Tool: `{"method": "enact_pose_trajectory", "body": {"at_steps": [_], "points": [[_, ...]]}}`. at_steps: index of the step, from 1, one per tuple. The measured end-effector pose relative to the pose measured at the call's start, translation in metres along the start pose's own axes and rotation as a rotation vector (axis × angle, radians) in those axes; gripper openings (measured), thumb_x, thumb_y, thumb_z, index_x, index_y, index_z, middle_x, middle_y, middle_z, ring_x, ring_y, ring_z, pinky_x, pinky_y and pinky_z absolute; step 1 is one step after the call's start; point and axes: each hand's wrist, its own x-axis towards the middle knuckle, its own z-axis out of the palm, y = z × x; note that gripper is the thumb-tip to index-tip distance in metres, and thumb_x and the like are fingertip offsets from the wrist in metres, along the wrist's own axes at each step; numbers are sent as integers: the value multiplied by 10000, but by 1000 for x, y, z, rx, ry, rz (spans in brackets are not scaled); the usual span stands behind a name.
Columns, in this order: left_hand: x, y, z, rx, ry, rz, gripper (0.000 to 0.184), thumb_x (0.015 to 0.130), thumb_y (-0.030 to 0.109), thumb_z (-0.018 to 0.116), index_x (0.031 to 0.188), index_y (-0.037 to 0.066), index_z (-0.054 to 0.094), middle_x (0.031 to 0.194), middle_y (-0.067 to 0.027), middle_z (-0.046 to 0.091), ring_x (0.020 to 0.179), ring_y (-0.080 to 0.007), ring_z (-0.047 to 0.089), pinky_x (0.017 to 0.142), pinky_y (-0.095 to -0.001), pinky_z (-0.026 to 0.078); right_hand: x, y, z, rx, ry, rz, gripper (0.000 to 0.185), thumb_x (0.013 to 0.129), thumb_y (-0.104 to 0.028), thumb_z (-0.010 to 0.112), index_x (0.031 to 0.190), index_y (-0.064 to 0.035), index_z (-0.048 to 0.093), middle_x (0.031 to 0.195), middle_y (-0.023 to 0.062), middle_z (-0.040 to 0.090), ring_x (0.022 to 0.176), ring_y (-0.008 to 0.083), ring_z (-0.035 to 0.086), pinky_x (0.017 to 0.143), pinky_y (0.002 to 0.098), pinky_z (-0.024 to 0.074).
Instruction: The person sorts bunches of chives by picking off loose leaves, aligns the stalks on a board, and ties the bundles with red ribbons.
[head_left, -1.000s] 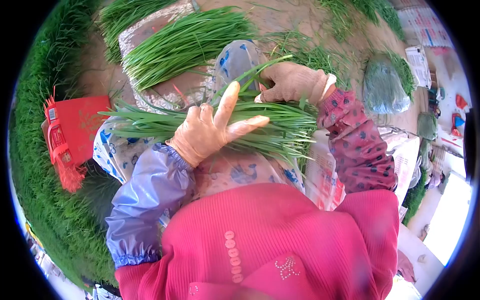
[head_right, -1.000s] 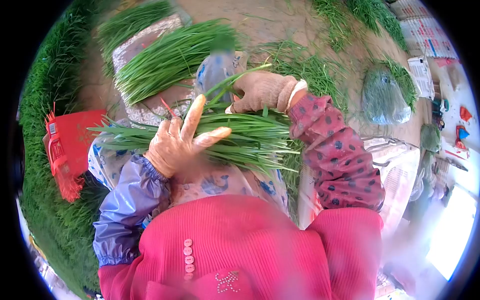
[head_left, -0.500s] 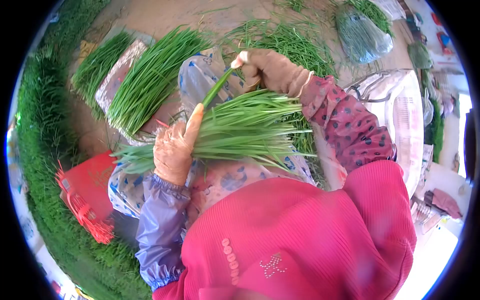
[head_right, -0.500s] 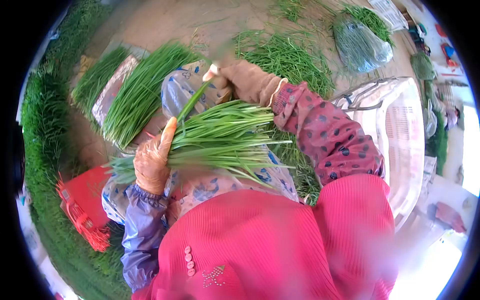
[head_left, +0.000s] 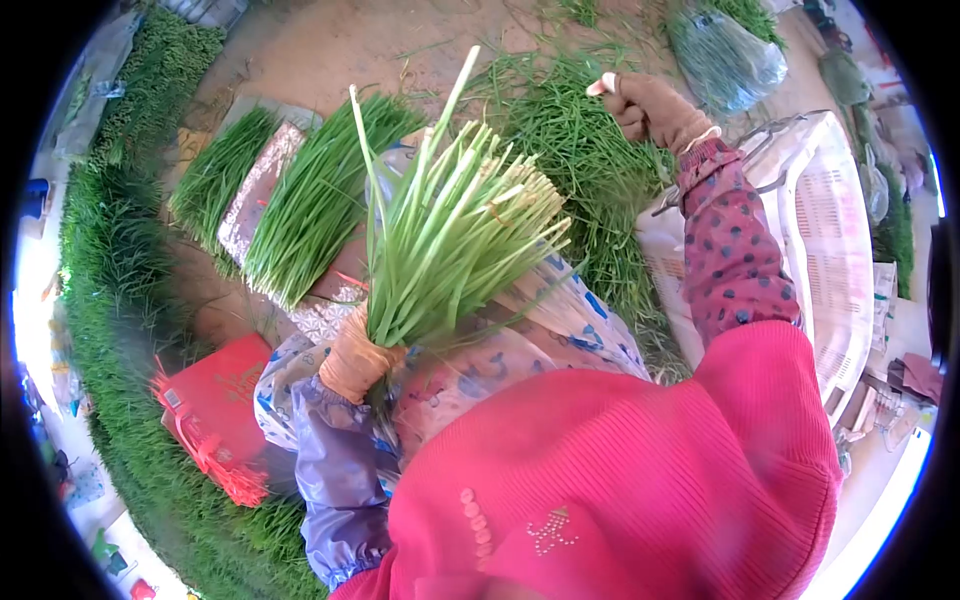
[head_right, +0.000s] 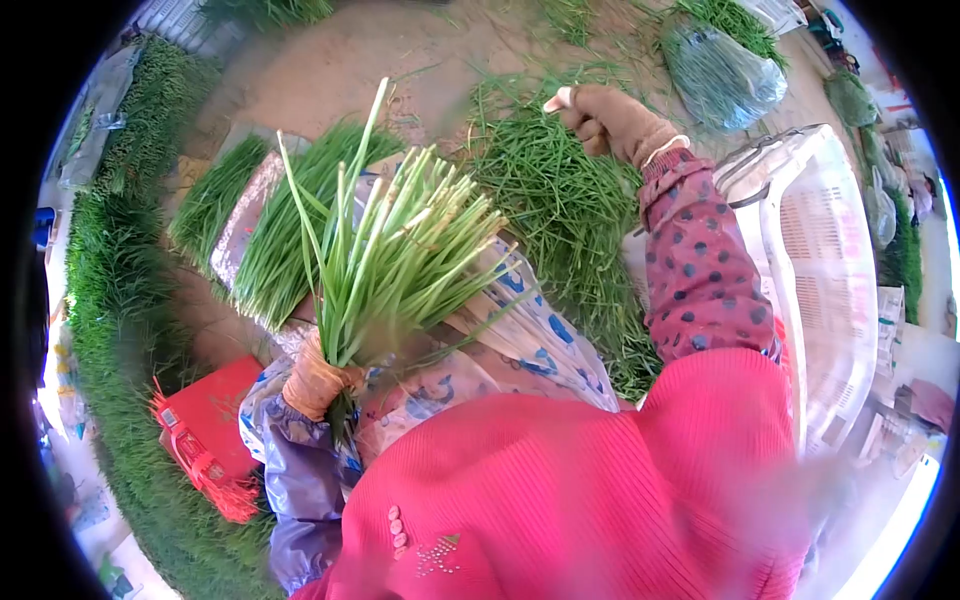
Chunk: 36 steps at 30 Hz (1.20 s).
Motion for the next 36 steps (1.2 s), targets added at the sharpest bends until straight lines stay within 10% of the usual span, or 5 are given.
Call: {"method": "enact_pose_trajectory", "body": {"at_steps": [8, 14, 24, 33, 36], "points": [[11, 2, 6, -540, -65, -258, 492, 661, -135, 655, 1128, -7, 567, 791, -75, 637, 536, -169, 578, 472, -288, 467, 13, 16, 120, -606, -318, -513, 557, 829, -246, 656, 1315, -6, 526, 943, 54, 626, 713, 130, 548, 639, 304, 505], [2, 2, 5, -752, 4, -304, 488, 650, -148, 663, 1108, -12, 565, 773, -101, 632, 506, -176, 566, 433, -291, 436, 33, -1, 89, -14, 305, -302, 289, 907, -118, 599, 1185, -42, 616, 794, 1, 605, 545, 23, 447, 424, 187, 352], [10, -14, 5, -619, -114, -243, 433, 660, -135, 668, 1069, -25, 577, 799, -134, 665, 522, -184, 575, 443, -300, 437, 11, -8, 130, -799, -129, -868, 326, 905, -151, 630, 1230, -124, 639, 885, 24, 667, 780, 110, 593, 692, 271, 473], [4, -4, 3, -682, -140, -275, 405, 684, -122, 659, 1071, -27, 591, 824, -133, 668, 542, -178, 580, 467, -298, 449, 18, -39, 67, -1105, 829, -390, 371, 912, -329, 551, 1207, -116, 620, 1132, 186, 644, 1066, 336, 605, 962, 445, 453], [9, -1, 3, -638, -145, -255, 405, 680, -120, 664, 1067, -22, 593, 814, -126, 666, 544, -175, 579, 472, -299, 451, 12, -27, 65, -1465, 856, -706, 451, 867, -358, 607, 1245, -115, 595, 1304, 193, 559, 1230, 328, 509, 1050, 427, 377]]}}
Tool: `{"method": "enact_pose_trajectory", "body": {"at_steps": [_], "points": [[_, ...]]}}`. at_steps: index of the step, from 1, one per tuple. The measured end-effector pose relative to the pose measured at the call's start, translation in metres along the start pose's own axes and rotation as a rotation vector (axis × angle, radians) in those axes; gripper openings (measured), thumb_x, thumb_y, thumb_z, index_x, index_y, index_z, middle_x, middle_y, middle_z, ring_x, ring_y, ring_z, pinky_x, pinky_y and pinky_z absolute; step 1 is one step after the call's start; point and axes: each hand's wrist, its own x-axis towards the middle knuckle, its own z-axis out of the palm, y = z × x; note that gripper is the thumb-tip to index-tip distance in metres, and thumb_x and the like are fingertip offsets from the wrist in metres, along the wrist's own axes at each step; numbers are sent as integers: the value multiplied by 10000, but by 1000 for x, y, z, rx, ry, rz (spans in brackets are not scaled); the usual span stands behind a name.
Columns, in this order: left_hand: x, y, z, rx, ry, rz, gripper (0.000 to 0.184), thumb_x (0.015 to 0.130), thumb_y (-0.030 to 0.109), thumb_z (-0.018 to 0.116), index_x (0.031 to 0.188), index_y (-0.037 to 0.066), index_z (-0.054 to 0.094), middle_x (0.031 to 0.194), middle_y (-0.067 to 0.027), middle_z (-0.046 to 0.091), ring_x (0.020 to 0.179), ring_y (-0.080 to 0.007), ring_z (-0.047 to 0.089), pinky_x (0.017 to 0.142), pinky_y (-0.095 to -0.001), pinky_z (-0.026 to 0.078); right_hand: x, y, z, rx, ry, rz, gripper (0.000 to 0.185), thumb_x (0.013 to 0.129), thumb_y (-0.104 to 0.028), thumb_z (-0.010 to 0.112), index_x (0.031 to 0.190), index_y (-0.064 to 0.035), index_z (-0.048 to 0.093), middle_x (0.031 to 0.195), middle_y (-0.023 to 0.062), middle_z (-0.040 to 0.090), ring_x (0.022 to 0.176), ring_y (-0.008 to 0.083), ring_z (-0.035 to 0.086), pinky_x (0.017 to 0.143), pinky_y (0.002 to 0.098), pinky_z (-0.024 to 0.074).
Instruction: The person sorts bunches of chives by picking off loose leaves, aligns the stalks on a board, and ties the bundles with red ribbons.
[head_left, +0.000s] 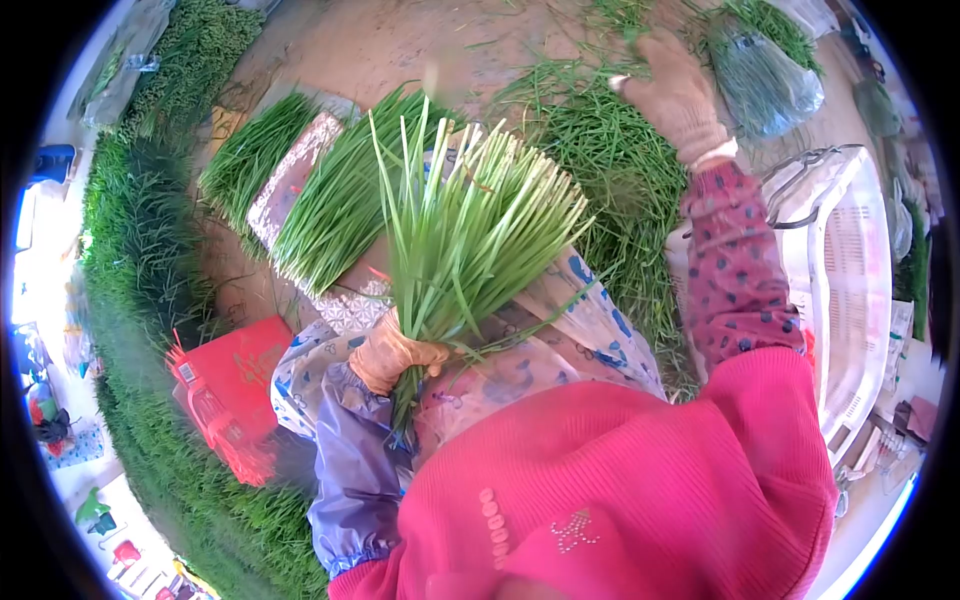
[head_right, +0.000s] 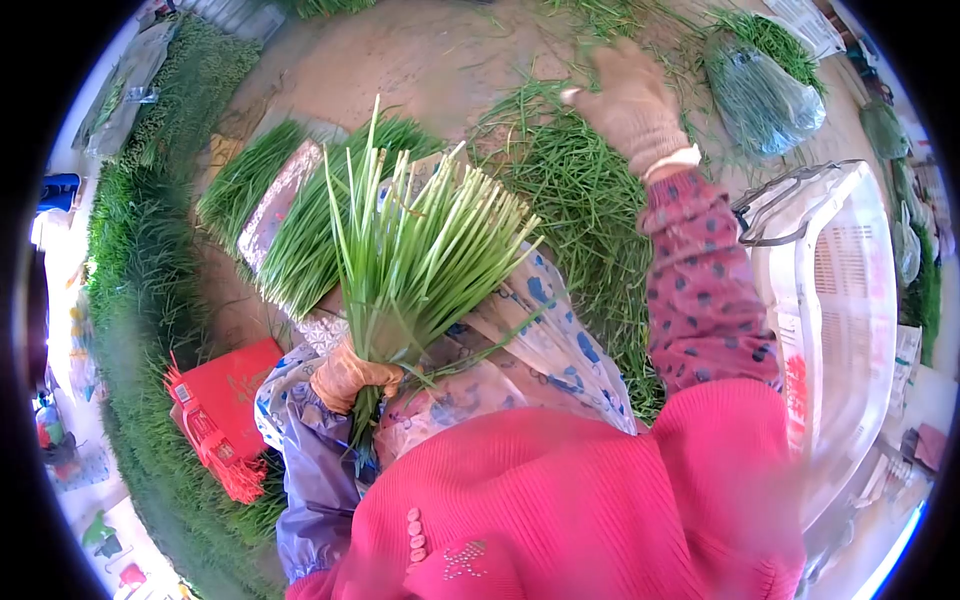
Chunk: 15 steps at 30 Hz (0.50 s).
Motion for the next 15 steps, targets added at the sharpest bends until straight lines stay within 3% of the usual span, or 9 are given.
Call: {"method": "enact_pose_trajectory", "body": {"at_steps": [1, 2, 4, 6, 8, 9, 10, 12, 15], "points": [[5, -5, -3, 12, -9, -6, 409, 677, -117, 668, 1068, -23, 594, 814, -126, 667, 544, -174, 578, 472, -298, 452, -8, -22, -16, 184, -51, -25, 471, 809, -383, 671, 1189, -108, 633, 1417, 186, 459, 1328, 335, 397, 1109, 422, 298], [7, -8, -4, 25, -19, -19, 412, 674, -114, 671, 1069, -24, 594, 814, -127, 668, 544, -173, 578, 472, -297, 452, -13, -37, -23, 527, -204, -118, 433, 781, -331, 712, 1138, -94, 651, 1437, 189, 432, 1333, 356, 393, 1074, 419, 350], [7, -7, -2, 6, -18, -12, 415, 672, -110, 673, 1070, -26, 594, 818, -129, 671, 542, -171, 576, 473, -295, 452, -25, -71, -43, 801, -405, -248, 378, 763, -319, 724, 1058, -85, 693, 1404, 196, 463, 1307, 350, 424, 1054, 407, 379], [8, -5, -1, -11, -10, 5, 418, 669, -106, 675, 1072, -28, 594, 822, -132, 675, 541, -168, 575, 473, -294, 452, -29, -100, -44, 730, -452, -285, 374, 773, -360, 696, 1029, -89, 716, 1350, 200, 522, 1276, 322, 458, 1071, 399, 355], [7, -6, 0, -34, 18, -9, 416, 662, -96, 681, 1063, -30, 595, 828, -130, 674, 533, -173, 572, 470, -292, 448, -39, -115, -15, 689, -418, -372, 324, 775, -349, 689, 969, -93, 734, 1268, 171, 588, 1128, 288, 569, 957, 392, 436], [6, -5, -1, -26, 12, -16, 416, 662, -96, 681, 1063, -30, 595, 828, -130, 674, 533, -173, 572, 470, -292, 448, -39, -116, -5, 856, -348, -358, 272, 794, -350, 680, 926, -122, 749, 1178, 130, 639, 1006, 264, 614, 892, 372, 468], [5, -4, -1, -16, -5, 11, 453, 654, -95, 681, 1093, -29, 588, 864, -146, 677, 544, -180, 578, 464, -291, 445, -32, -110, -4, 856, -347, -345, 272, 794, -350, 680, 926, -122, 749, 1178, 130, 639, 1006, 264, 614, 892, 372, 468], [4, -12, -4, -9, -26, 35, 490, 647, -94, 681, 1122, -29, 581, 899, -162, 681, 555, -188, 584, 458, -291, 442, -13, -99, -13, 1015, -491, 278, 262, 838, -355, 644, 913, -129, 753, 1086, 85, 683, 921, 210, 628, 838, 353, 489], [4, -27, -20, -117, -151, 84, 695, 619, -123, 667, 1285, -24, 497, 1035, -207, 671, 639, -205, 619, 423, -277, 436, 1, -69, -42, 964, -234, 363, 306, 874, -371, 609, 951, -109, 748, 1037, 66, 701, 906, 179, 625, 831, 340, 489]]}}
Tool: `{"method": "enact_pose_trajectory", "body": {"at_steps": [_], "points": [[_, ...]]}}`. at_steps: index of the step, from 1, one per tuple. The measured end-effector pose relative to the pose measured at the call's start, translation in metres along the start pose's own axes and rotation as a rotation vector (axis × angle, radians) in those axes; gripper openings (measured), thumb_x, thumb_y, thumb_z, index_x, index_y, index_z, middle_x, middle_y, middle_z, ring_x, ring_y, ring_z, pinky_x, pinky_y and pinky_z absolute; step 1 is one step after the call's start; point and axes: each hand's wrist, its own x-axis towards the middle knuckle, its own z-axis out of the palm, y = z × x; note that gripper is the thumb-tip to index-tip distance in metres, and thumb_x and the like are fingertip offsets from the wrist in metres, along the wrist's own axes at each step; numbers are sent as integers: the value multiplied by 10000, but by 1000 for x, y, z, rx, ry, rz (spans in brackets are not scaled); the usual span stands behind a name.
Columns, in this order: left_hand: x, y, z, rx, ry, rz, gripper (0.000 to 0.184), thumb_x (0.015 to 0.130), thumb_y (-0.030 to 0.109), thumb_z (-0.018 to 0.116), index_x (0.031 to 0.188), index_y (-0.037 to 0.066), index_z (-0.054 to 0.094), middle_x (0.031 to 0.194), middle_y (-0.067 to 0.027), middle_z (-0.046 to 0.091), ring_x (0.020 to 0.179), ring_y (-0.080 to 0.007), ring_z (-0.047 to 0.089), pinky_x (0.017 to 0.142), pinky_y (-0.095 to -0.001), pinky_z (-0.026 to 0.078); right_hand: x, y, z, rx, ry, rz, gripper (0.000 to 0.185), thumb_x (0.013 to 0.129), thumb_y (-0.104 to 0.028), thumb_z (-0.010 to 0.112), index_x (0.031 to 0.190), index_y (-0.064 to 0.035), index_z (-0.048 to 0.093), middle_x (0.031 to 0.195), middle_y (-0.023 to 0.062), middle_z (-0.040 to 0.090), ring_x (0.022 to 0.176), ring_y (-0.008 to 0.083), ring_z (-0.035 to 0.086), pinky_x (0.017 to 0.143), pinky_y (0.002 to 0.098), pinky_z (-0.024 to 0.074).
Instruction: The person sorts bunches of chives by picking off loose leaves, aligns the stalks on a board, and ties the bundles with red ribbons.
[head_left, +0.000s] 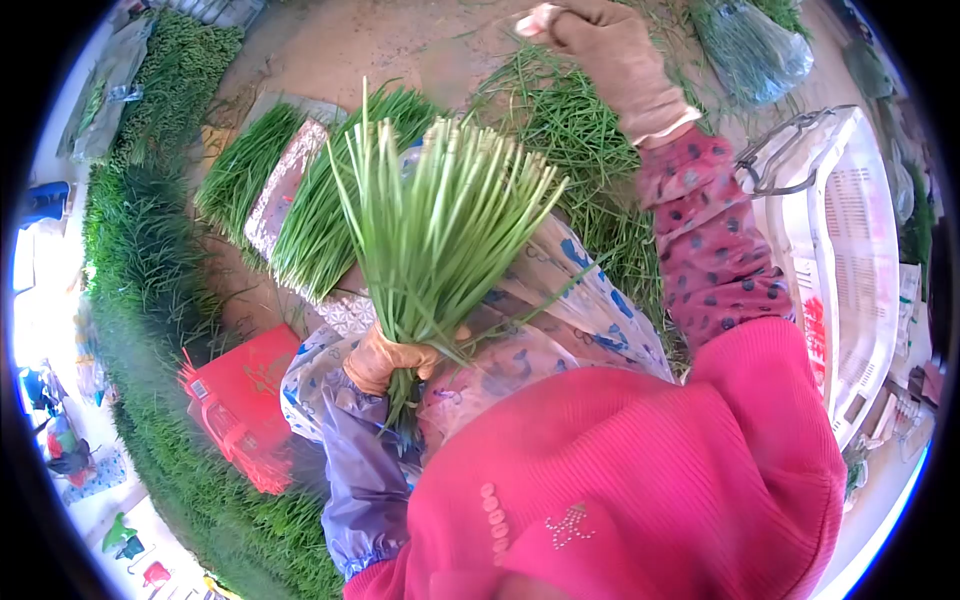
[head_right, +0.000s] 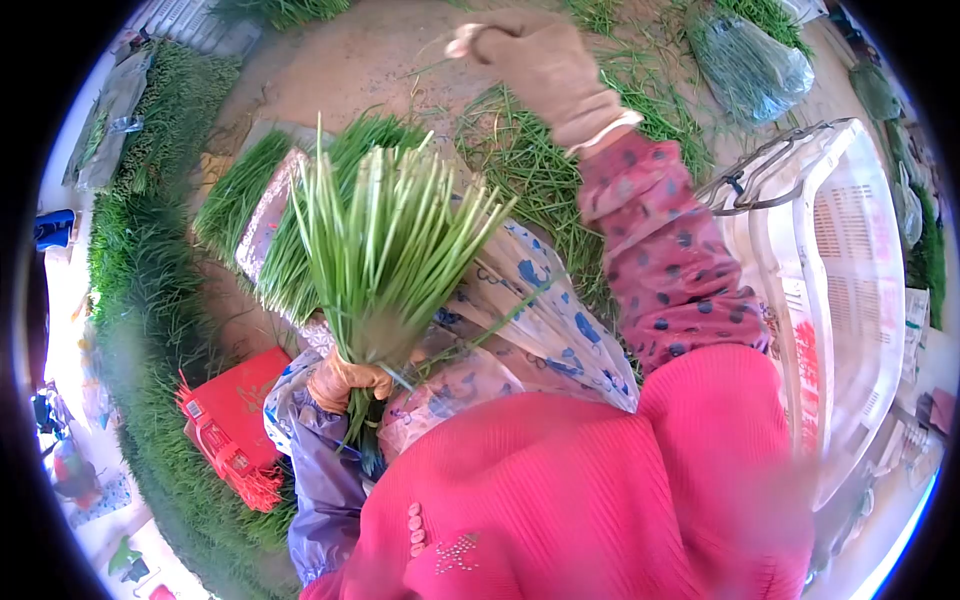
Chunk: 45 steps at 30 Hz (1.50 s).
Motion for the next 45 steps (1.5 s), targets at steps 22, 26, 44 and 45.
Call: {"method": "enact_pose_trajectory", "body": {"at_steps": [22, 26, 44, 45], "points": [[-6, -9, -39, -228, -150, -206, 774, 673, 47, 809, 1341, -59, 431, 1093, -285, 625, 589, -165, 622, 426, -225, 460, 25, 28, 23, 240, -539, -259, 366, 870, -257, 651, 1174, -52, 652, 807, 23, 646, 710, 101, 560, 663, 235, 468], [-5, 2, -6, -83, -161, 129, 740, 693, -23, 776, 1336, -83, 414, 1065, -280, 635, 584, -205, 641, 430, -256, 473, 14, -9, 49, -39, -911, -343, 373, 923, -227, 598, 1243, -36, 602, 870, 4, 670, 791, 91, 591, 674, 268, 496], [-50, 0, -46, -251, 85, 256, 720, 751, 103, 689, 1341, -157, 370, 669, -107, 592, 451, -126, 486, 423, -241, 372, -68, 3, 3, 248, -1379, 241, 296, 849, -110, 609, 1114, 6, 671, 861, 71, 691, 689, 112, 611, 567, 259, 503], [-49, 4, -42, -285, 38, 292, 700, 755, 131, 693, 1318, -162, 396, 673, -106, 583, 467, -126, 485, 428, -255, 363, -73, 9, 13, 184, -1458, 207, 286, 889, -203, 593, 1102, -33, 678, 889, 54, 695, 706, 107, 631, 570, 245, 511]]}}
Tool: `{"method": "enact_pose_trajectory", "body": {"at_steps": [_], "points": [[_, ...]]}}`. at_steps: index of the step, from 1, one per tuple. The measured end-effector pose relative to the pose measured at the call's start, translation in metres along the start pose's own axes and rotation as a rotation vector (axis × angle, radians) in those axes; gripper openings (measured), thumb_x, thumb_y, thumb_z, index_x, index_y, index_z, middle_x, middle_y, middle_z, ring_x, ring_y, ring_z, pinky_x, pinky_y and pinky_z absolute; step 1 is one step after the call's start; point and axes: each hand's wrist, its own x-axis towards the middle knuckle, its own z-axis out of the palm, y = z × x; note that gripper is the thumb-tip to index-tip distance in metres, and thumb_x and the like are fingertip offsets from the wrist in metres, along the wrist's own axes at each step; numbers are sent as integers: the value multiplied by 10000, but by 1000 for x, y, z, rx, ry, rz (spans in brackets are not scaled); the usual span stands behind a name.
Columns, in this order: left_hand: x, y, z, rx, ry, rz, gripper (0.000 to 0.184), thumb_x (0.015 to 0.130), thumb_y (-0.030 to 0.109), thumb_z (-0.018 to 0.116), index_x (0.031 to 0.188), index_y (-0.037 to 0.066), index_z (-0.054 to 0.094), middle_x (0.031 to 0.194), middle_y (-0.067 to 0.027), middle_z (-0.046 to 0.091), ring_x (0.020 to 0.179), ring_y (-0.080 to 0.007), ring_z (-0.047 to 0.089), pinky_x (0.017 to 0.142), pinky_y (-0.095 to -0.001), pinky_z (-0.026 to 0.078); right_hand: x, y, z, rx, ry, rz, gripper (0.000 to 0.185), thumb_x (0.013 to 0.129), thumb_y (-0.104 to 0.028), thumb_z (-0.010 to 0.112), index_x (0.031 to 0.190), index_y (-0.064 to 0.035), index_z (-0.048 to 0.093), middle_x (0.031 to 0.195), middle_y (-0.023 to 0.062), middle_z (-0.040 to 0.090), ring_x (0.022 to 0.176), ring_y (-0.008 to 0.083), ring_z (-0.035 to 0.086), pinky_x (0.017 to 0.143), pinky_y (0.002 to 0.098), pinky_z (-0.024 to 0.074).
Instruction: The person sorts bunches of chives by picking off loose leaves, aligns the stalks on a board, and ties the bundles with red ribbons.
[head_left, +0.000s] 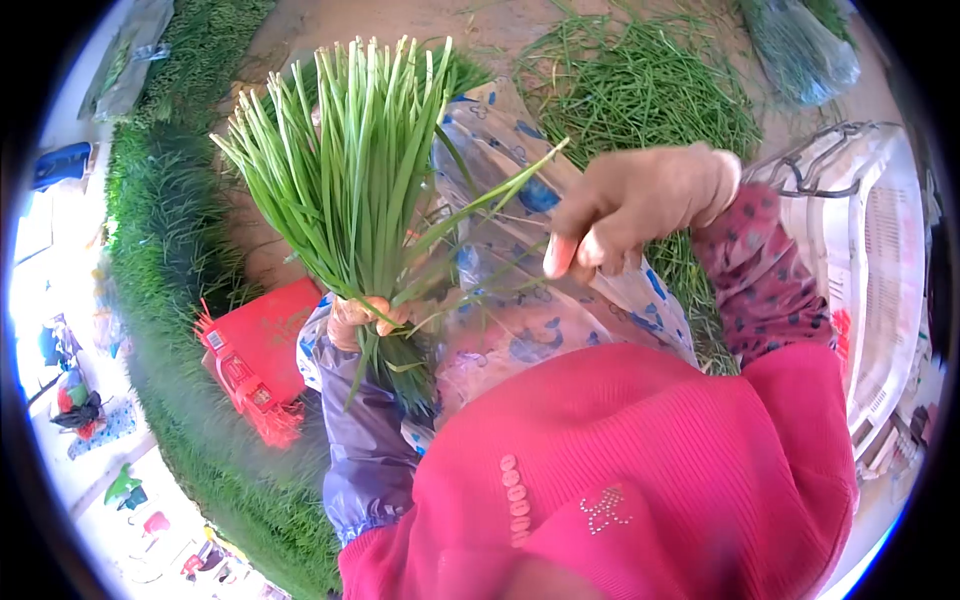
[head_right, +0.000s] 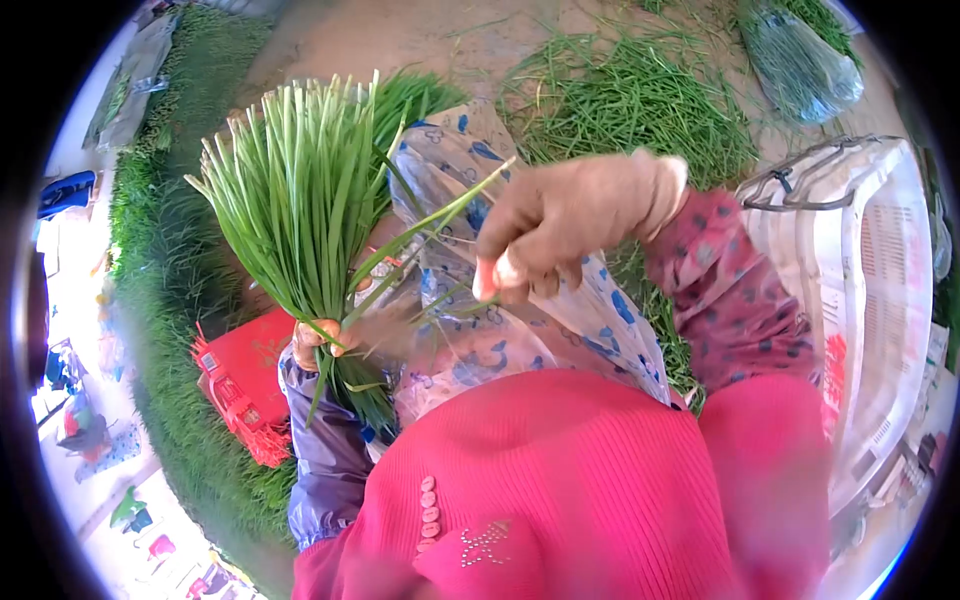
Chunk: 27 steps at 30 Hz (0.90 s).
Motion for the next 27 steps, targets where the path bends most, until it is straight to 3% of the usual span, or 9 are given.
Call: {"method": "enact_pose_trajectory", "body": {"at_steps": [7, 9, 10, 12, 14, 16, 18, 21, 27], "points": [[-2, 24, -12, 116, -115, 50, 590, 800, 164, 692, 1240, -143, 447, 646, -107, 551, 481, -149, 485, 422, -284, 343, 47, 5, 4, 133, 332, 33, 364, 912, -135, 571, 1248, 3, 575, 745, 22, 622, 629, 95, 574, 546, 239, 485], [-3, 50, 8, 314, -61, 43, 193, 845, 140, 661, 763, -14, 578, 576, -96, 540, 465, -181, 501, 405, -302, 352, 78, 22, -9, 395, 545, -295, 311, 943, -100, 526, 1233, 1, 569, 853, 48, 621, 712, 122, 605, 645, 265, 533], [-4, 59, 22, 329, -56, 65, 193, 845, 140, 661, 763, -14, 578, 576, -96, 540, 465, -181, 501, 405, -302, 352, 96, 23, -13, 375, 536, -312, 311, 943, -100, 526, 1233, 1, 569, 853, 48, 621, 712, 122, 605, 645, 265, 533], [-4, 75, 49, 388, 164, 75, 165, 761, 34, 695, 890, -19, 606, 640, -97, 585, 504, -179, 543, 420, -310, 390, 130, 17, -20, 878, 772, -636, 280, 955, -135, 538, 1216, -40, 577, 941, 50, 624, 843, 151, 606, 733, 314, 525], [3, 96, 74, 471, 214, 92, 279, 711, -32, 709, 974, -20, 620, 681, -95, 610, 530, -178, 569, 435, -318, 417, 158, 16, -35, 1012, 682, -780, 274, 962, -174, 543, 1206, -59, 591, 1026, 49, 618, 948, 192, 600, 840, 361, 504], [14, 103, 93, 1116, 375, -37, 364, 708, -68, 695, 1054, -8, 600, 758, -64, 627, 565, -162, 584, 469, -317, 449, 180, -5, -35, 1305, 394, -987, 288, 979, -241, 519, 1193, -68, 604, 1051, 59, 610, 1001, 234, 590, 878, 397, 489], [0, 95, 87, 754, 400, -120, 588, 742, -48, 675, 1300, 15, 500, 841, -52, 659, 623, -160, 615, 540, -327, 489, 188, -15, -27, 1371, 252, -1042, 293, 980, -249, 516, 1190, -65, 603, 1033, 56, 608, 987, 234, 592, 866, 394, 491], [-9, 80, 99, 1427, 347, 183, 994, 762, 104, 769, 1521, 42, 131, 1486, -146, 390, 1235, -227, 528, 997, -305, 429, 193, -20, -5, 1328, 140, -1008, 301, 981, -262, 513, 1186, -61, 603, 1006, 51, 605, 966, 233, 594, 848, 391, 494], [-40, -2, 100, 1684, 595, 164, 820, 848, 16, 641, 1516, 54, 167, 1347, -225, 515, 1152, -349, 584, 947, -357, 469, 183, -23, 34, 1052, 58, -847, 320, 983, -288, 507, 1179, -54, 603, 953, 40, 598, 923, 230, 599, 812, 383, 501]]}}
